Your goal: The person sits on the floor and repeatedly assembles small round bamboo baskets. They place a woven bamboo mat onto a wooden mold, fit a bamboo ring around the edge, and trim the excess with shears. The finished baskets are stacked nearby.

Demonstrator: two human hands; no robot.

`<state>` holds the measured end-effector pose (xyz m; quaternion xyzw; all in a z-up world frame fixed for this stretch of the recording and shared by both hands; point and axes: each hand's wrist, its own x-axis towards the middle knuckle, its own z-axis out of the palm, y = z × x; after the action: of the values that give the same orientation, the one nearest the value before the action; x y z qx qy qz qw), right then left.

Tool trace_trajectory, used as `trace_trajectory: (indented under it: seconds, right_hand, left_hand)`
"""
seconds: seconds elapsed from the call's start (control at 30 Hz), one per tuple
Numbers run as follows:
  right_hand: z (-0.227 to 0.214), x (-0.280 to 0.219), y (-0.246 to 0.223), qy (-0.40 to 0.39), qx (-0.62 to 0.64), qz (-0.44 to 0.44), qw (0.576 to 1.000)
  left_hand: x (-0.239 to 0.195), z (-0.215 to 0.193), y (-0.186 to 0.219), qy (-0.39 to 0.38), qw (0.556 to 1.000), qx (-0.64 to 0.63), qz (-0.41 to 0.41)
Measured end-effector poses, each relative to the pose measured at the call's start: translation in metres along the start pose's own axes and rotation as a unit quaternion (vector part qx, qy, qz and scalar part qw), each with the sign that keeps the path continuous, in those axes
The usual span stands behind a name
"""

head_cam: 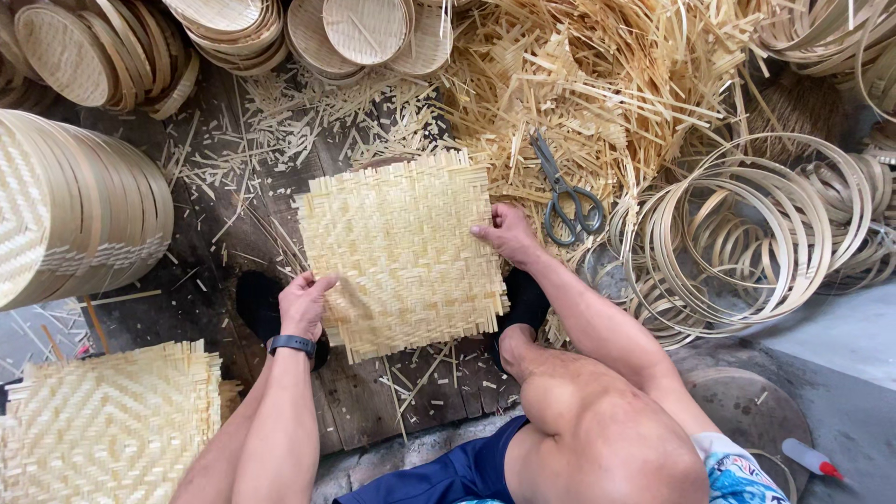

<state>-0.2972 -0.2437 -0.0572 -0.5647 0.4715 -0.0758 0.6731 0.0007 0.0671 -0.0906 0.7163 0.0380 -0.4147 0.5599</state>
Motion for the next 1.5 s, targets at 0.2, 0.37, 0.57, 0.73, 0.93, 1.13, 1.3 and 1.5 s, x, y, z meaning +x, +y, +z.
trace_trajectory:
  seconds: [0.2,0.37,0.57,0.73,0.93,1.13,1.3,1.5]
  right_hand:
    - [0.020,-0.007,-0.037,0.096,-0.121,-0.056,0.986]
    - [0.037,-0.025,-0.069,0.182,-0.249,-0.122,0.943]
    - [0.077,-0.053,-0.048,-0.032,-0.516,-0.379,0.767]
    - [0.083,-0.049,-0.041,-0.055,-0.573,-0.399,0.714]
    - [0.083,-0.054,-0.039,-0.088,-0.562,-0.335,0.751]
    - [0.083,-0.052,-0.044,-0.081,-0.567,-0.368,0.732]
    - [0.085,-0.042,-0.042,-0.058,-0.581,-0.403,0.705]
    - [0.082,-0.050,-0.049,-0.049,-0.549,-0.405,0.730]
  left_hand:
    - [0.002,0.015,0.013,0.034,0.999,-0.021,0.020]
    - [-0.007,0.017,0.013,0.069,0.995,0.044,0.056]
    - [0.000,0.013,0.006,0.071,0.986,0.107,0.107]
    - [-0.012,0.024,0.015,0.108,0.981,0.101,0.125]
    - [-0.027,0.036,0.032,0.164,0.959,0.200,0.112]
    - [-0.054,0.052,0.064,0.221,0.891,0.335,0.212]
    - [-0.143,0.111,0.092,0.122,0.924,0.251,0.261]
    - [-0.210,0.180,0.086,0.003,0.783,0.364,0.504]
